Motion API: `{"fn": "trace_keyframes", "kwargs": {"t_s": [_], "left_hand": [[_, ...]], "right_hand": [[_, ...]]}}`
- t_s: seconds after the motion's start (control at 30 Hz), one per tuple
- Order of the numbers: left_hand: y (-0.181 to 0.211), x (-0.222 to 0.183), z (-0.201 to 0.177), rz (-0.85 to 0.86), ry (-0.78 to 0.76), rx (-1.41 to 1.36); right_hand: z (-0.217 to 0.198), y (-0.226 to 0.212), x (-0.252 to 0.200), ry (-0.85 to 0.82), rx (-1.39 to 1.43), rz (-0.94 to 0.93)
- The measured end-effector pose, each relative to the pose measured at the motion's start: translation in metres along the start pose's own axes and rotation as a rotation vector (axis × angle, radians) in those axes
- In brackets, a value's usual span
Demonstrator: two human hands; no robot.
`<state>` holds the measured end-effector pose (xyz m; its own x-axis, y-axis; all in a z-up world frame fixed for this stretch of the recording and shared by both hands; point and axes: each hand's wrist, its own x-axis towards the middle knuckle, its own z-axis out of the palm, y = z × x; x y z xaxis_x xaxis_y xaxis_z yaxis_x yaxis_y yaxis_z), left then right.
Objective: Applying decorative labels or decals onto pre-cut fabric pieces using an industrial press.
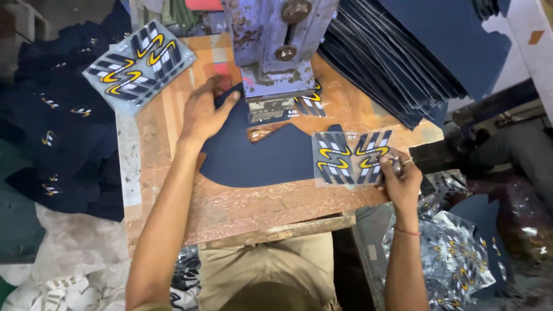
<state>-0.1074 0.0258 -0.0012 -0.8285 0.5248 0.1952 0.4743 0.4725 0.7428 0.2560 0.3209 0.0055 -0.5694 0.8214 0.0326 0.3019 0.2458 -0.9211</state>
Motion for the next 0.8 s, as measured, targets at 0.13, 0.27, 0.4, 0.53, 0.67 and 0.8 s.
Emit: {"fn": "trace_keyframes", "kwargs": {"t_s": [0.13,0.27,0.4,0.53,0.67,0.8], "left_hand": [[0.002,0.010,0.030,-0.034,-0.035,0.123],[0.010,-0.040,0.011,0.151,0.160,0.255],[-0.018,-0.131,-0.055,-0.055,0.173,0.323],[-0.097,-0.172,-0.106,-0.391,-0.012,0.685],[-0.127,-0.193,-0.143,-0.435,-0.002,0.695],[-0.055,-0.206,-0.148,-0.125,0.314,0.998]], "right_hand": [[-0.008,0.018,0.003,-0.016,0.019,-0.041],[-0.033,0.007,0.012,-0.017,-0.275,-0.234],[-0.052,-0.067,-0.003,0.278,-0.808,-0.693],[-0.038,-0.194,0.029,0.286,-0.449,-0.827],[-0.019,-0.226,0.134,0.058,-0.808,-1.154],[-0.024,-0.212,0.173,-0.076,-0.528,-0.897]]}}
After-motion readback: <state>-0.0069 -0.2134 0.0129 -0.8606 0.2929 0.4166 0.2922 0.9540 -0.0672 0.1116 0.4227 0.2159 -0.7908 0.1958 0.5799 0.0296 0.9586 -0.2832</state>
